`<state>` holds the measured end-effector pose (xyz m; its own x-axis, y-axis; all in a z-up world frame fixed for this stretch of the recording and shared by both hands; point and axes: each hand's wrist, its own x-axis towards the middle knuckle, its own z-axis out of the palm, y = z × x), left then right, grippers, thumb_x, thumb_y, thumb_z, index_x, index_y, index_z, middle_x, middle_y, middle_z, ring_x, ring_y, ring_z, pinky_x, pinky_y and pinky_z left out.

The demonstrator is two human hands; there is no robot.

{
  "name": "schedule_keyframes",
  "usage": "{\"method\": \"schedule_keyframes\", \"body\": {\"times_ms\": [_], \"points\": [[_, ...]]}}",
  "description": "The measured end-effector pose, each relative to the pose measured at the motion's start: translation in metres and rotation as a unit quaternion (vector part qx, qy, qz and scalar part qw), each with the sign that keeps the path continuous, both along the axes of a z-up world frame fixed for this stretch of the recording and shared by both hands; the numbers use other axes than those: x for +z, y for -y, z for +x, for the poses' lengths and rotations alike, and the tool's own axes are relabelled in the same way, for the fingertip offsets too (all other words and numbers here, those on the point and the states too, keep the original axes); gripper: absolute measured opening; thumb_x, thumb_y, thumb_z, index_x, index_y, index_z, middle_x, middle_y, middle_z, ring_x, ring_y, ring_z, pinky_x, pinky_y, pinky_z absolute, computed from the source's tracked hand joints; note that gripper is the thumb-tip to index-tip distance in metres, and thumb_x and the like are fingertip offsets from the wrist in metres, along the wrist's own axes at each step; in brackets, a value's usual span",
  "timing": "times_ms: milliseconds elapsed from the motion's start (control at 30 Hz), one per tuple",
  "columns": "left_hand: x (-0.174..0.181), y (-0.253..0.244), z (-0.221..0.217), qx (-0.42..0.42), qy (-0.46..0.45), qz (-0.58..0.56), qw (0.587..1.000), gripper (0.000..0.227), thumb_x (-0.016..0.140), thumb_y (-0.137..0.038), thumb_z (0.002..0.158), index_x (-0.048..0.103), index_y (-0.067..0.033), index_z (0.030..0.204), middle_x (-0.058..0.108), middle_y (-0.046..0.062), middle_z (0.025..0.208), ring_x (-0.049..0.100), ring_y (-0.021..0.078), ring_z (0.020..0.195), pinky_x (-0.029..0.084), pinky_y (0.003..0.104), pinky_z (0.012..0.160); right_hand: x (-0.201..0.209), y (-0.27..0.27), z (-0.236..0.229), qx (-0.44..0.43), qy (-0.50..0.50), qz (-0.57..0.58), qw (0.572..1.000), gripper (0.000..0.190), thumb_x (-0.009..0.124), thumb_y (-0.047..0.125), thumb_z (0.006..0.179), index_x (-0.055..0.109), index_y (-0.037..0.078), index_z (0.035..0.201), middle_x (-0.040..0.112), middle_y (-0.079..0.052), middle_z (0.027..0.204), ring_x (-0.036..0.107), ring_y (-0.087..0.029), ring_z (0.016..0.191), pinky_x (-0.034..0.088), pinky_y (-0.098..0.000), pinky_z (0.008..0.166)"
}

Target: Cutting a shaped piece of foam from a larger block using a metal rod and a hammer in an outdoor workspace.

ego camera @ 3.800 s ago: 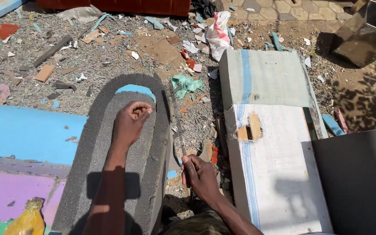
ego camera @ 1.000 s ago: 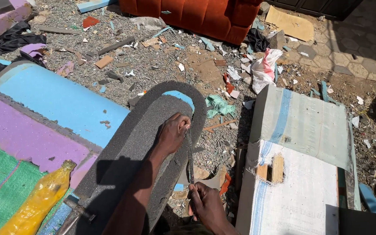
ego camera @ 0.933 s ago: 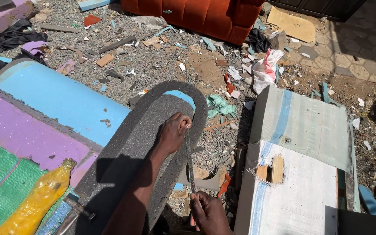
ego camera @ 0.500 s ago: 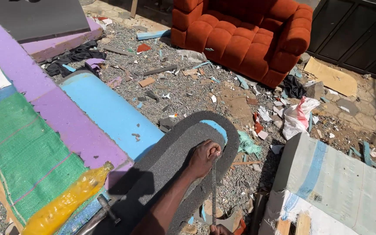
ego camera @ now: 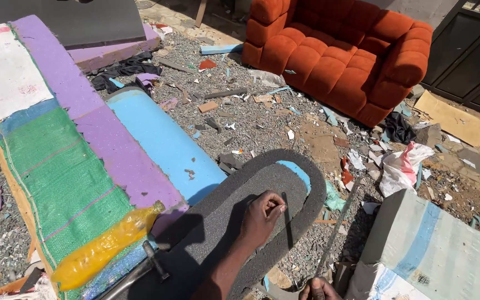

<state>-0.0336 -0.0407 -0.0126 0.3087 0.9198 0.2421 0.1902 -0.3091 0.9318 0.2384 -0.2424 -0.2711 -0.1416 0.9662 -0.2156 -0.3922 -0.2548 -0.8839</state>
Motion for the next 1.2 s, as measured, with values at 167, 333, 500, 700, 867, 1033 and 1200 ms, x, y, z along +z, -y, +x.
{"method": "schedule_keyframes", "body": {"times_ms": [167, 333, 500, 700, 867, 1033, 1200], "points": [[0.012, 0.003, -0.006, 0.038, -0.004, 0.006, 0.999, 0.018, 0.076, -0.007, 0.091, 0.066, -0.0164, 0.103, 0.076, 0.003, 0.097, 0.074, 0.0153, 0.084, 0.063, 0.026, 0.067, 0.164, -0.045, -0.038, -0.174, 0.242, -0.132, 0.946, 0.042, 0.059, 0.037, 0.104, 0.072, 0.003, 0.083, 0.063, -0.016, 0.055, 0.047, -0.023, 0.042, 0.038, -0.0392, 0.046], [0.001, 0.001, 0.006, 0.129, 0.001, 0.049, 0.99, 0.018, 0.082, -0.01, 0.086, 0.072, -0.0225, 0.096, 0.078, -0.004, 0.083, 0.071, 0.0107, 0.068, 0.055, 0.027, 0.056, 0.264, -0.06, -0.041, -0.187, 0.244, -0.063, 0.949, 0.041, 0.052, 0.024, 0.109, 0.067, -0.002, 0.081, 0.063, -0.018, 0.053, 0.052, -0.025, 0.042, 0.043, -0.039, 0.049], [0.03, 0.001, 0.021, 0.14, -0.058, 0.198, 0.968, 0.037, 0.072, 0.003, 0.085, 0.062, -0.0134, 0.117, 0.052, 0.012, 0.155, 0.051, 0.0333, 0.144, 0.048, 0.044, 0.11, 0.299, -0.078, 0.026, -0.152, 0.255, 0.077, 0.952, 0.037, 0.053, 0.032, 0.107, 0.069, 0.008, 0.084, 0.057, -0.004, 0.05, 0.049, -0.013, 0.041, 0.045, -0.0307, 0.047], [0.039, -0.026, 0.025, 0.271, -0.189, 0.093, 0.939, 0.04, 0.068, -0.02, 0.095, 0.058, -0.0107, 0.133, 0.039, 0.008, 0.164, 0.044, 0.0376, 0.146, 0.047, 0.056, 0.105, 0.289, -0.129, 0.073, -0.078, 0.296, 0.046, 0.951, 0.04, 0.057, 0.03, 0.107, 0.07, 0.008, 0.076, 0.056, -0.004, 0.049, 0.047, -0.013, 0.04, 0.045, -0.031, 0.045], [0.002, -0.053, 0.002, 0.303, -0.337, 0.097, 0.886, 0.064, 0.04, -0.049, 0.106, 0.045, 0.0007, 0.146, 0.043, 0.024, 0.156, 0.039, 0.0399, 0.146, 0.026, 0.055, 0.121, 0.313, -0.144, 0.077, -0.075, 0.186, 0.087, 0.976, 0.034, 0.06, 0.029, 0.105, 0.064, 0.008, 0.078, 0.054, -0.003, 0.052, 0.044, -0.011, 0.041, 0.043, -0.0302, 0.054], [0.004, -0.055, 0.001, 0.298, -0.373, 0.02, 0.879, 0.076, 0.027, -0.061, 0.106, 0.045, 0.0005, 0.147, 0.049, 0.026, 0.151, 0.046, 0.0415, 0.141, 0.027, 0.057, 0.122, 0.301, -0.16, 0.096, -0.026, 0.096, 0.077, 0.992, 0.035, 0.065, 0.024, 0.103, 0.065, 0.005, 0.074, 0.048, -0.001, 0.044, 0.037, -0.009, 0.034, 0.032, -0.0257, 0.038], [0.059, -0.034, 0.012, 0.276, -0.429, -0.044, 0.859, 0.076, 0.027, -0.063, 0.107, 0.053, -0.001, 0.142, 0.059, 0.027, 0.139, 0.059, 0.0379, 0.132, 0.04, 0.052, 0.115, 0.307, -0.181, 0.076, -0.044, 0.305, 0.083, 0.948, 0.037, 0.07, 0.019, 0.099, 0.072, -0.005, 0.071, 0.06, -0.019, 0.043, 0.058, -0.024, 0.034, 0.044, -0.0319, 0.044]]}}
